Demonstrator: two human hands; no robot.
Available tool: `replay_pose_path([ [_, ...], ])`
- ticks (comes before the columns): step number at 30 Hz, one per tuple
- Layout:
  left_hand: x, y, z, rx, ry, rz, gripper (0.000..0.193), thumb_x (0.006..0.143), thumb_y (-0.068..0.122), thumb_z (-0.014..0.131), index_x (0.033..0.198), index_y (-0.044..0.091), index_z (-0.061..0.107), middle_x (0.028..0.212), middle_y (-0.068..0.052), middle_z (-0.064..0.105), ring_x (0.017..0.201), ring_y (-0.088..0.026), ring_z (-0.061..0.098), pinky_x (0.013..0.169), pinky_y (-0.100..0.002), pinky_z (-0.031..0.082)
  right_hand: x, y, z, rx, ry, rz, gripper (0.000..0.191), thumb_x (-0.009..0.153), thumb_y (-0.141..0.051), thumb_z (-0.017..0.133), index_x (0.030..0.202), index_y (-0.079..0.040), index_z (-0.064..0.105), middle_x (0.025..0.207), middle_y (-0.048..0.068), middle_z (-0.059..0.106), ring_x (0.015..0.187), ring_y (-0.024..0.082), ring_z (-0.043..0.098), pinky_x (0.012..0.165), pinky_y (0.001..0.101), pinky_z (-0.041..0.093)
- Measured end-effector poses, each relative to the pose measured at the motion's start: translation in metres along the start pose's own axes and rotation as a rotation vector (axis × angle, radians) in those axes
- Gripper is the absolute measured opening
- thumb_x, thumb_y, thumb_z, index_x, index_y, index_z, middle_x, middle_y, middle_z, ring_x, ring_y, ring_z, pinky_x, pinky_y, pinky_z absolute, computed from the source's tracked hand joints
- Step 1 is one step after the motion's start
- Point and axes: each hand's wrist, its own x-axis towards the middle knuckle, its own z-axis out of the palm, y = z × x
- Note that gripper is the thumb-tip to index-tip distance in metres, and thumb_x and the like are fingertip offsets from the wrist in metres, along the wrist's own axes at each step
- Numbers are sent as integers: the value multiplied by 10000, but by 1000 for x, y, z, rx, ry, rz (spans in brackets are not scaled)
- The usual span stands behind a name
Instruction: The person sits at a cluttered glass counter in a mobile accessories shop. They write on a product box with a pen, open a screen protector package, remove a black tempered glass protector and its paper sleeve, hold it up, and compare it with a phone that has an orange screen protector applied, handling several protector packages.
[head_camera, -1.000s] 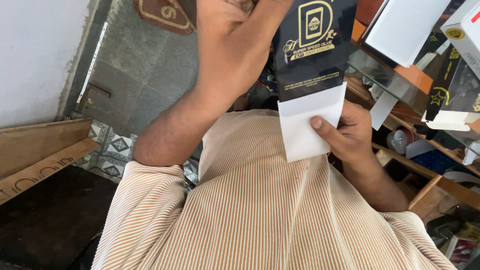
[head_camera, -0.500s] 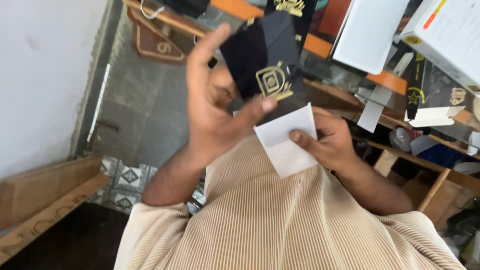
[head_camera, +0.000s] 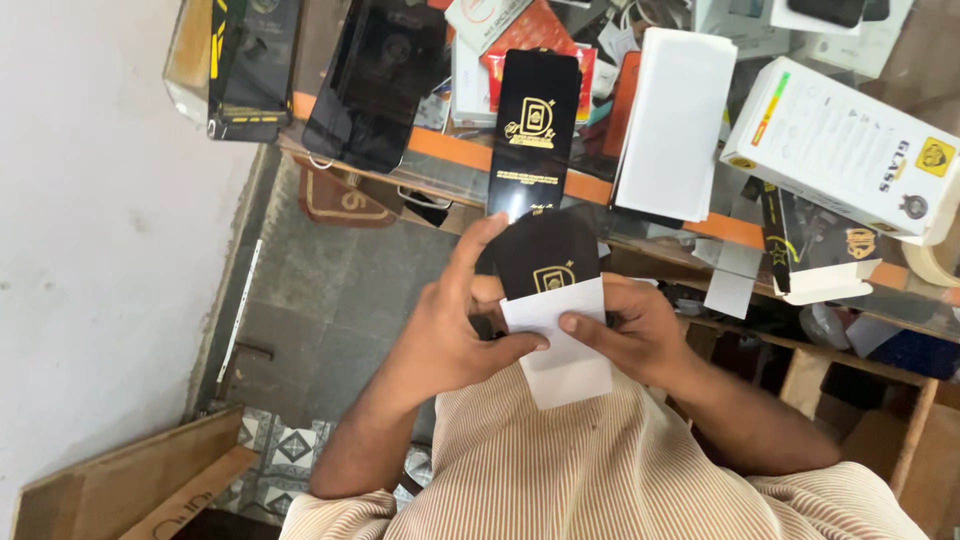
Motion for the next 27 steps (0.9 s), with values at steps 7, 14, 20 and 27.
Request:
replay_pose_path([
  [7, 6, -10, 1, -118, -5, 98, 774, 879, 9, 841, 1477, 34, 351, 888, -89, 779, 778, -114, 768, 669, -258, 605, 3, -2, -4, 39, -17, -19, 203, 995, -157, 679, 1117, -15, 756, 1054, 63, 745, 927, 124, 712, 780, 261, 564],
  [14, 11, -14, 4, -84, 20, 61, 467, 889, 35, 851, 1238, 30, 540, 815, -68, 752, 617, -27, 637, 510, -207, 494, 9, 0, -9, -54, -13, -21, 226, 974, -196, 703, 1127, -44, 772, 1000, 62, 742, 866, 138, 727, 728, 266, 562],
  [20, 12, -21, 4, -73, 69, 101, 252, 876, 50, 843, 1014, 18, 635, 774, -34, 732, 624, 9, 632, 486, -190, 480, 16, 3, -11, -52, -22, -52, 252, 979, -219, 693, 1146, -41, 756, 1023, 60, 735, 871, 138, 719, 724, 266, 564],
  [27, 13, -28, 7, -14, 135, 162, 304, 911, 99, 890, 798, 63, 610, 664, 3, 624, 595, 1, 538, 661, -223, 589, 22, 10, -11, -56, -42, -17, 262, 968, -246, 696, 1124, -52, 779, 902, 41, 722, 752, 110, 698, 624, 252, 550],
])
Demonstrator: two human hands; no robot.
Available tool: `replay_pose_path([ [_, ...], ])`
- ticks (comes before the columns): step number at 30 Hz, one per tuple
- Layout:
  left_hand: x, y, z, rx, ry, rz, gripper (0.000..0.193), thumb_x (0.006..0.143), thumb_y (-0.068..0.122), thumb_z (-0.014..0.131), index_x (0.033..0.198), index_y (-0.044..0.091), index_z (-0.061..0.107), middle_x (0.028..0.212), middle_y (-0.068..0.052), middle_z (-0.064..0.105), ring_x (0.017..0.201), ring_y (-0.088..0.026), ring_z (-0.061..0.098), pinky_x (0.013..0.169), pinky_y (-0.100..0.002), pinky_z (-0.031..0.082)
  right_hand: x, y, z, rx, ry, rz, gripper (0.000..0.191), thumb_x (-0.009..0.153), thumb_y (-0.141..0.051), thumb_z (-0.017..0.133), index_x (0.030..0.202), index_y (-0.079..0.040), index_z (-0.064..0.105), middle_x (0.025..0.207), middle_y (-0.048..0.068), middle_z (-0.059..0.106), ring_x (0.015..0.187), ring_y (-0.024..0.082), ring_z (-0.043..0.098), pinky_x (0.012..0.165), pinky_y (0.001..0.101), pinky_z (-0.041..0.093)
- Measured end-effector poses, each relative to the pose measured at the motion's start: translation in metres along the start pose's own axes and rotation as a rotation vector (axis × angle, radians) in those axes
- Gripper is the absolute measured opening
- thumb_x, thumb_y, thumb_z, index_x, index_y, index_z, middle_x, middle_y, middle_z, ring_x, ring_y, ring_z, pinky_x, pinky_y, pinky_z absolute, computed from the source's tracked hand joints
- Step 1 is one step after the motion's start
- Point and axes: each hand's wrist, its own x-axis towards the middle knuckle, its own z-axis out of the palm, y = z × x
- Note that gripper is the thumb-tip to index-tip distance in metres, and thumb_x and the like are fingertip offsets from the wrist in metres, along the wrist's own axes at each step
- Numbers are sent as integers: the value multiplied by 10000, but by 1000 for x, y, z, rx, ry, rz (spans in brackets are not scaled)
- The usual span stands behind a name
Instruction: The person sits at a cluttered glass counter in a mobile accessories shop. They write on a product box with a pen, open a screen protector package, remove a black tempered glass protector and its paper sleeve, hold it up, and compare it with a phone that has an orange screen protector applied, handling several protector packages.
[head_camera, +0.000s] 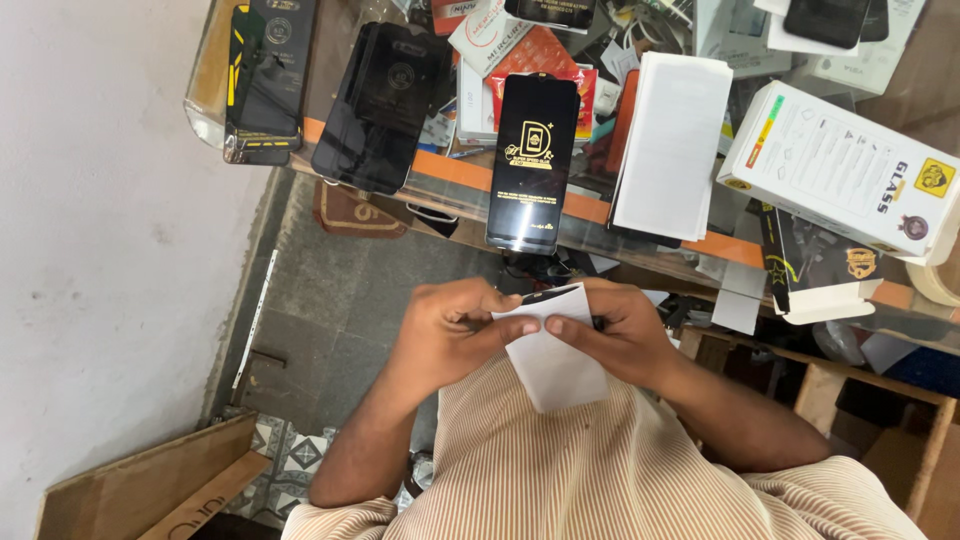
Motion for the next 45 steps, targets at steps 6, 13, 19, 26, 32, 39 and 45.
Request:
replay_pose_path([
  [6, 1, 3, 6, -205, -4, -55, 446, 956, 89, 757, 1341, 22, 542, 873, -26, 749, 750, -48, 715, 641, -205, 581, -7, 12, 0, 84, 119, -6, 263, 1001, -230, 680, 1129, -10, 748, 982, 62, 719, 816, 114, 689, 676, 256, 556],
  [13, -12, 0, 38, -63, -87, -205, 415, 1033, 93, 670, 1410, 25, 510, 1012, -133, 780, 923, -169, 776, 764, -309, 635, -8, 25, -4, 329, 418, -6, 331, 1093, -223, 629, 1280, 50, 641, 1098, 99, 725, 938, 119, 674, 820, 268, 559],
  [19, 17, -14, 26, 242, 300, -15, 512, 1142, 168, 460, 1599, 6, 294, 1435, -291, 600, 1225, -344, 693, 988, -436, 587, -10, 27, 10, 339, 133, 203, 566, 1020, -242, 578, 1533, -47, 441, 963, 81, 719, 738, 124, 662, 645, 280, 564],
  [26, 71, 2, 21, 803, 229, -298, 585, 1001, 267, 635, 1509, 49, 440, 1146, -215, 661, 963, -395, 701, 772, -485, 558, -24, 29, 18, 248, -13, 135, 506, 1030, -206, 607, 1499, -60, 484, 1006, 92, 696, 797, 113, 664, 693, 268, 572],
  [32, 95, 19, 28, 1230, 394, 85, 435, 826, 418, 818, 1026, 51, 697, 914, -116, 616, 906, -340, 617, 774, -478, 516, -41, 19, 1, 70, 50, 92, 360, 980, -199, 676, 1304, -42, 655, 916, 68, 727, 733, 97, 662, 662, 249, 573],
  [39, 275, -14, 69, 1104, 433, 155, 957, 751, 611, 857, 1432, 67, 460, 1049, -172, 600, 1014, -370, 587, 808, -511, 487, -63, -4, -33, 19, 49, 84, 287, 957, -200, 682, 1201, -54, 718, 961, 57, 761, 784, 121, 718, 687, 258, 580],
  [45, 347, -24, 93, 1213, 400, -122, 1062, 553, 563, 927, 1401, 106, 479, 1194, -248, 590, 1128, -455, 567, 810, -557, 515, -79, -17, -90, -59, 45, -32, 259, 940, -185, 715, 1165, -59, 735, 955, 47, 759, 825, 127, 717, 715, 278, 574],
])
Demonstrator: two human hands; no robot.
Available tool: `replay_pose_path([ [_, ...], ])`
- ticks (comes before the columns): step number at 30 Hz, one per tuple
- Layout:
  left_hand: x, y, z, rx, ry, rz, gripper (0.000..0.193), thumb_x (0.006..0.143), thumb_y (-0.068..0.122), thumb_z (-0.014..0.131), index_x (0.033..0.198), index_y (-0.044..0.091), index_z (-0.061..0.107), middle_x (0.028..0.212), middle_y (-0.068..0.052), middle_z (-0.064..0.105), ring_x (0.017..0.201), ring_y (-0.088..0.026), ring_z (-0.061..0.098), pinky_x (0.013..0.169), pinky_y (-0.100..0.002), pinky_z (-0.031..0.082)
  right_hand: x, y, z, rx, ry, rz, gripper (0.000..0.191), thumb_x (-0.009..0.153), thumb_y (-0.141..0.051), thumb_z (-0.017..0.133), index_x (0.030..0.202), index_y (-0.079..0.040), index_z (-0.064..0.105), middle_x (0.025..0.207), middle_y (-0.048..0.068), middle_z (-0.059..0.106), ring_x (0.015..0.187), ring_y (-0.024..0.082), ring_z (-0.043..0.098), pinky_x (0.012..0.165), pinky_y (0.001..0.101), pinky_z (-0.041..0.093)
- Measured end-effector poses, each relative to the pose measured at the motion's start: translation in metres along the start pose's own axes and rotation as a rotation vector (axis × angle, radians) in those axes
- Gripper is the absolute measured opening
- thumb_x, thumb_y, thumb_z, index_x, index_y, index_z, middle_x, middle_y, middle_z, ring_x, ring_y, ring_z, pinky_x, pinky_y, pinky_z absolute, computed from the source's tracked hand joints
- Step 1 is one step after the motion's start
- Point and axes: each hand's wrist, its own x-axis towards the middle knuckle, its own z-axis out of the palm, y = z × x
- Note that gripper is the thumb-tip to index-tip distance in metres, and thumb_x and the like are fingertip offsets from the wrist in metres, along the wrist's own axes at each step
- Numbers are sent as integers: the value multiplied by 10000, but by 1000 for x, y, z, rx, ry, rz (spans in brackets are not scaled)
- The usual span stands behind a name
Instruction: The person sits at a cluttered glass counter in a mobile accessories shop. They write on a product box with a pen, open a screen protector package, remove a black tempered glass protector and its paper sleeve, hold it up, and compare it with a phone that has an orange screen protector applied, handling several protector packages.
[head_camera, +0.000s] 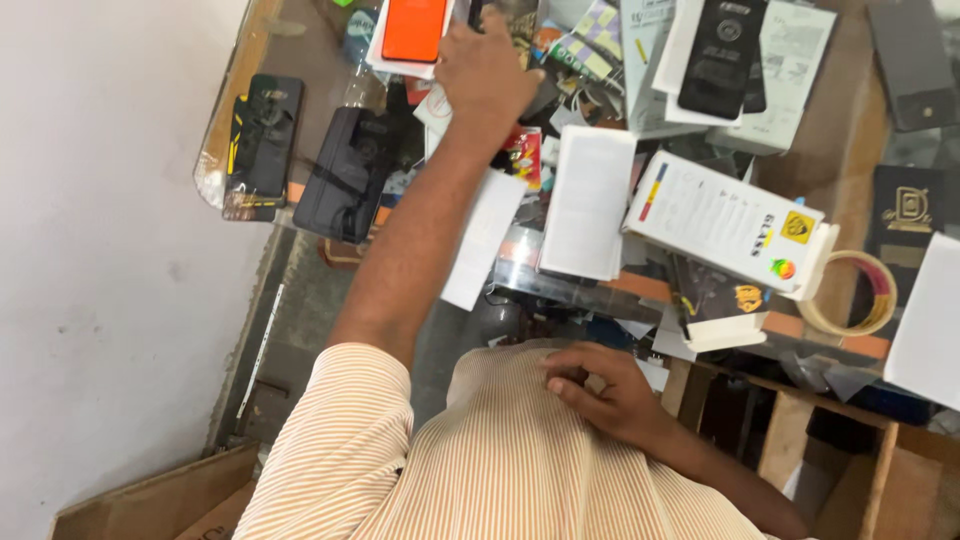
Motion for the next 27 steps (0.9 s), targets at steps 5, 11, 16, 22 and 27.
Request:
replay_pose_path([
  [5, 21, 14, -7, -67, -303, -226, 928, 608, 419, 941, 1340, 124, 452, 1235, -228, 586, 1144, -424, 597, 910, -517, 537, 7, 10, -38, 1, 65, -50, 211, 948, -157, 706, 1132, -57, 734, 963, 43, 751, 779, 112, 684, 694, 265, 557],
  [11, 28, 13, -4, -200, -312, -236, 1047, 535, 439, 981, 1317, 19, 426, 1236, -178, 649, 1099, -355, 671, 910, -443, 554, 13, 15, -40, 35, 5, -105, 206, 949, -150, 715, 1134, -65, 742, 931, 33, 746, 778, 96, 686, 688, 248, 555],
  [16, -11, 14, -49, -428, -120, 3, 1041, 548, 346, 988, 1356, 23, 417, 1184, -203, 693, 1058, -392, 699, 886, -455, 571, 23, -3, -37, 133, 182, -36, 309, 958, -141, 705, 1244, -27, 668, 1004, 69, 724, 826, 105, 662, 707, 255, 548],
  [22, -158, -18, -121, -988, -387, -19, 824, 763, 280, 924, 1354, 11, 416, 1144, -163, 723, 1054, -257, 737, 909, -387, 585, 62, -28, -29, 267, 286, -92, 677, 966, -177, 663, 1534, -5, 338, 1226, 27, 619, 932, 78, 657, 807, 218, 556],
  [27, -218, -38, -135, -1287, -346, -49, 481, 1039, 117, 726, 1409, 11, 439, 1236, -145, 676, 1164, -229, 681, 990, -377, 573, 78, -29, -1, 303, 237, 133, 504, 1028, -154, 655, 1487, 24, 549, 958, 7, 671, 703, 38, 532, 589, 206, 451],
])
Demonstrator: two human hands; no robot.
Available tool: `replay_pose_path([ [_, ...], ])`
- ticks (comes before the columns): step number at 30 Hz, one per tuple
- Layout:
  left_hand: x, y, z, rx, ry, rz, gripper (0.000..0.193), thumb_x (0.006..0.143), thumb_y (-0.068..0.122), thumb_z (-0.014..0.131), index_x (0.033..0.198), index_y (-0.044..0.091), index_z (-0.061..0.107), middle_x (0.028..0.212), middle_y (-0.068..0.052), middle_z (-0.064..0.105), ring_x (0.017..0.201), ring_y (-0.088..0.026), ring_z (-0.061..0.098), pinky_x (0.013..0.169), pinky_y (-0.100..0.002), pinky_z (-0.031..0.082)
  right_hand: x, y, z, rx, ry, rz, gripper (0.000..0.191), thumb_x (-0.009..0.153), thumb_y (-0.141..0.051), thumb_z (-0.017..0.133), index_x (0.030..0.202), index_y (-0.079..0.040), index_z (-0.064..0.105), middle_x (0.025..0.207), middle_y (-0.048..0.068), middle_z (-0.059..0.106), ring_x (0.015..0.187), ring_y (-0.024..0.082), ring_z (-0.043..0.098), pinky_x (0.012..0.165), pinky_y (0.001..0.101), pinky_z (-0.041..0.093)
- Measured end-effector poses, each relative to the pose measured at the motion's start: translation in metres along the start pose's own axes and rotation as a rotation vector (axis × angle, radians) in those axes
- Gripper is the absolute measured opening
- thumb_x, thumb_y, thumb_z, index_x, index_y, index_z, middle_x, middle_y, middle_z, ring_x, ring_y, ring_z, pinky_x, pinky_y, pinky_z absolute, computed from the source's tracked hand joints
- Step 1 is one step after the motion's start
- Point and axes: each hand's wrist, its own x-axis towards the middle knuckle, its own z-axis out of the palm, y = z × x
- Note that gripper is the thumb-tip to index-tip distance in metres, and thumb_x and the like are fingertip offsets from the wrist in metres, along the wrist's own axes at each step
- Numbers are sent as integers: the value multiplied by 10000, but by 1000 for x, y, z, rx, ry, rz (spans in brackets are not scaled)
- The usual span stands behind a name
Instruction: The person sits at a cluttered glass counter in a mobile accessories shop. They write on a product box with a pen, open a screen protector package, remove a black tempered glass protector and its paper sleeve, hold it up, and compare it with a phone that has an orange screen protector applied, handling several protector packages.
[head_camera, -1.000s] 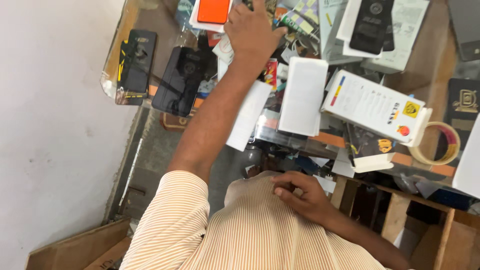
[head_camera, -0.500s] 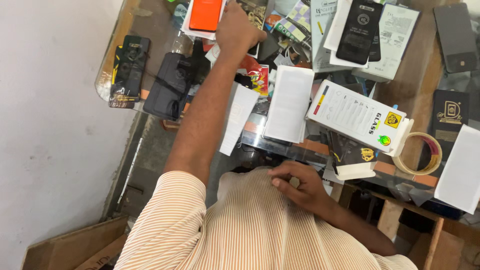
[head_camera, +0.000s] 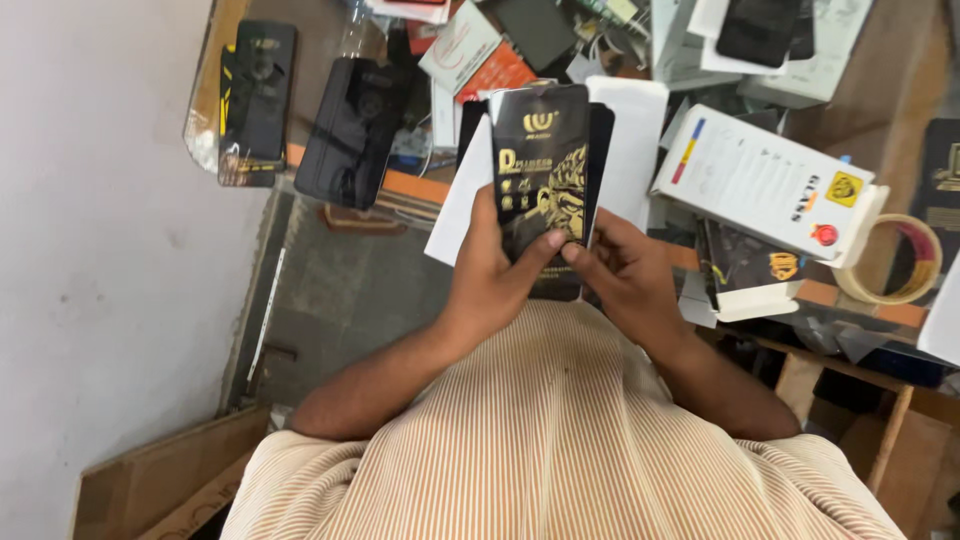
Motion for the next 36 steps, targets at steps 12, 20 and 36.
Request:
replay_pose_path([
  [12, -40, -58, -27, -1238, -276, -718, 538, 1039, 301, 595, 1333, -147, 548, 1198, -248, 696, 1027, -310, 720, 911, -402, 590, -24, 2, 29, 60, 142, 64, 440, 1104, -141, 540, 1495, 61, 518, 1077, 75, 712, 771, 100, 637, 651, 235, 520],
  [20, -32, -34, -16, -746, -95, -660, 437, 1019, 146, 626, 1396, -46, 518, 1263, -130, 655, 1151, -201, 641, 992, -345, 547, -38, -2, 33, 170, 300, -97, 350, 1106, -121, 616, 1390, 51, 507, 1288, 91, 674, 1155, 126, 635, 1072, 278, 501],
  [36, -30, -26, -30, -980, -124, -644, 465, 1085, 194, 596, 1426, -107, 500, 1250, -170, 666, 1104, -224, 675, 972, -363, 569, -50, -22, 22, 237, 390, -312, 409, 1116, -154, 729, 1432, 51, 569, 1228, 76, 685, 1080, 130, 643, 1012, 235, 491],
])
